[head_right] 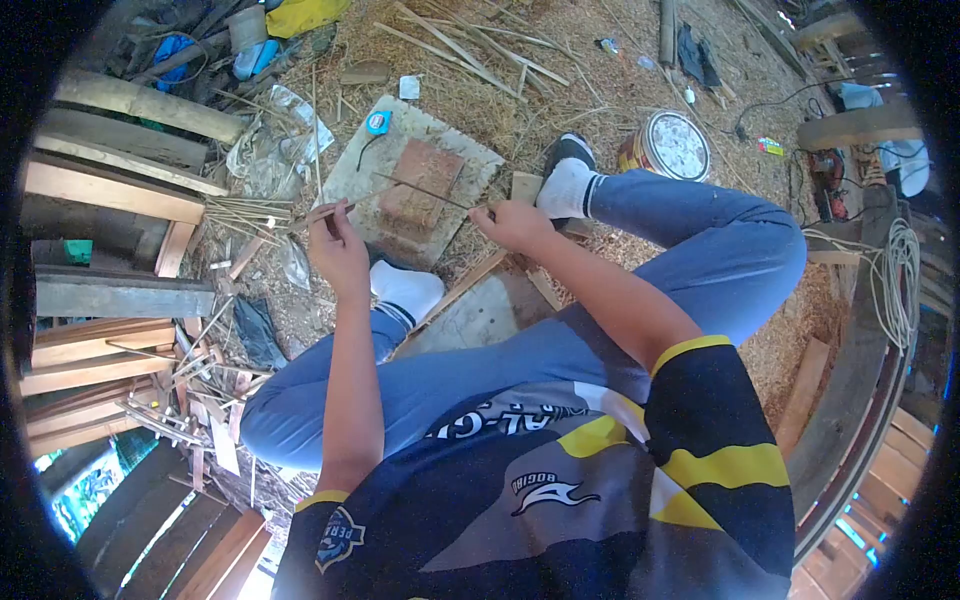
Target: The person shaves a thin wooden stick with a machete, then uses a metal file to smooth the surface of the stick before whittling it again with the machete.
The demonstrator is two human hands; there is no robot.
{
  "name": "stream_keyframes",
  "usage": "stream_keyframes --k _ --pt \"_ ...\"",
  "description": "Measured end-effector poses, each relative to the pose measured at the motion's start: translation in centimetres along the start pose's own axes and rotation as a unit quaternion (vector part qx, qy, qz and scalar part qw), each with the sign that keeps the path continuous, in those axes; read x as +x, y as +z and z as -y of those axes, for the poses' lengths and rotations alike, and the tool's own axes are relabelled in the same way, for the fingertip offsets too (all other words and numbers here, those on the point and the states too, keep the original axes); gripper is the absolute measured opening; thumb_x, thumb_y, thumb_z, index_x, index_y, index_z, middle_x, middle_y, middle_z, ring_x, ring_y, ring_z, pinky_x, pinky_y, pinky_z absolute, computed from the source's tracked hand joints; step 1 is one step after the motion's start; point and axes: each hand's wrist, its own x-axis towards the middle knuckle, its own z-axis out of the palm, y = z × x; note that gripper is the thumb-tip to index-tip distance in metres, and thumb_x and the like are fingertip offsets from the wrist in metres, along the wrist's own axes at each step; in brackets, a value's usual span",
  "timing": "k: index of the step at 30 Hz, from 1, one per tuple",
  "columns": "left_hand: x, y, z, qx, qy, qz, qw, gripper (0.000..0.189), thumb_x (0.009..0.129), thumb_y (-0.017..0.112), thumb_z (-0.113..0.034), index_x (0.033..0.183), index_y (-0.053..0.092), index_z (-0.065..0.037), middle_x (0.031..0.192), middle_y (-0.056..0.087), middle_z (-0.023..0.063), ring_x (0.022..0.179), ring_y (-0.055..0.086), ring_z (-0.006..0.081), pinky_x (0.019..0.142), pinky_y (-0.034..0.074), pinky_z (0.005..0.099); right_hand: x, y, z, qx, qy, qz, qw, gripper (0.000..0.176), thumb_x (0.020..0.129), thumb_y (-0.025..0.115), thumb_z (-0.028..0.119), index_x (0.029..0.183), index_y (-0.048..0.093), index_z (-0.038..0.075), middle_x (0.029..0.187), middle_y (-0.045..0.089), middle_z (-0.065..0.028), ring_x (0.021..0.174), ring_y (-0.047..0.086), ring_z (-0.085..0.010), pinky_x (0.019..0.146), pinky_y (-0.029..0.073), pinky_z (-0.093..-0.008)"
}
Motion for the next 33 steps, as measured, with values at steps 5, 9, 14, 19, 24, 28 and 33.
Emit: stream_keyframes --k 5,9,14,19,24,28,33 --pt "0.1 0.6 0.7 -0.072 0.022 -0.037 0.997 0.009 0.105 0.063 -0.004 0.106 0.066 0.005 0.095 0.075 0.0159 0.089 0.078 0.0256 0.078 0.061 0.036 1.3 0.4 -0.7 -0.018 0.033 0.018 0.999 0.076 0.103 0.045 0.065 0.108 0.078 -0.003 0.11 0.075 -0.0294 0.106 0.072 -0.047 0.095 0.056 -0.0557" --pt "-0.1 0.1 -0.1 -0.015 -0.006 -0.018 1.0 0.009 0.105 0.064 -0.005 0.107 0.065 0.005 0.094 0.076 0.0165 0.088 0.078 0.0261 0.077 0.06 0.0361 -0.1 0.0 -0.2 -0.007 0.007 -0.008 1.0 0.078 0.103 0.045 0.066 0.107 0.078 -0.004 0.112 0.075 -0.0306 0.107 0.072 -0.0471 0.096 0.056 -0.0552" --pt "0.1 0.1 -0.1 -0.021 0.002 -0.011 1.0 0.009 0.108 0.059 -0.005 0.111 0.063 0.003 0.103 0.078 0.0175 0.096 0.078 0.0234 0.085 0.06 0.0343 0.6 0.7 -0.7 0.008 0.002 -0.006 1.0 0.078 0.102 0.045 0.067 0.108 0.078 -0.004 0.113 0.074 -0.031 0.108 0.072 -0.047 0.097 0.056 -0.0551" --pt "0.1 0.0 0.0 -0.038 -0.003 -0.011 0.999 0.009 0.107 0.061 -0.004 0.11 0.063 0.003 0.104 0.077 0.0174 0.094 0.078 0.024 0.083 0.06 0.0345 1.3 0.0 -0.1 -0.012 0.041 0.004 0.999 0.078 0.102 0.045 0.067 0.11 0.077 -0.004 0.113 0.074 -0.0314 0.11 0.072 -0.0469 0.098 0.055 -0.0545" --pt "-0.2 0.5 0.1 -0.034 0.007 -0.019 0.999 0.009 0.106 0.062 -0.004 0.11 0.065 0.004 0.101 0.076 0.0176 0.089 0.077 0.0243 0.078 0.059 0.0348 -0.2 0.1 1.9 0.026 -0.01 -0.009 1.0 0.073 0.103 0.046 0.066 0.112 0.078 0.0 0.11 0.074 -0.0305 0.109 0.072 -0.0453 0.097 0.055 -0.0547" --pt "-0.3 0.3 0.6 -0.041 -0.001 -0.022 0.999 0.01 0.106 0.062 -0.004 0.111 0.066 0.004 0.101 0.075 0.0177 0.089 0.076 0.0242 0.079 0.059 0.0348 -3.2 -2.7 6.4 0.036 -0.095 0.024 0.995 0.072 0.102 0.047 0.065 0.112 0.077 0.001 0.107 0.076 -0.0281 0.106 0.073 -0.0454 0.095 0.056 -0.0549" --pt "-0.2 -0.2 0.6 -0.029 -0.018 -0.024 0.999 0.009 0.106 0.063 -0.005 0.11 0.067 0.003 0.099 0.076 0.0159 0.088 0.077 0.0244 0.078 0.059 0.0354 -0.1 0.0 1.8 0.025 -0.029 -0.006 0.999 0.075 0.102 0.047 0.067 0.112 0.077 -0.001 0.105 0.076 -0.0291 0.103 0.073 -0.0467 0.093 0.056 -0.0548"
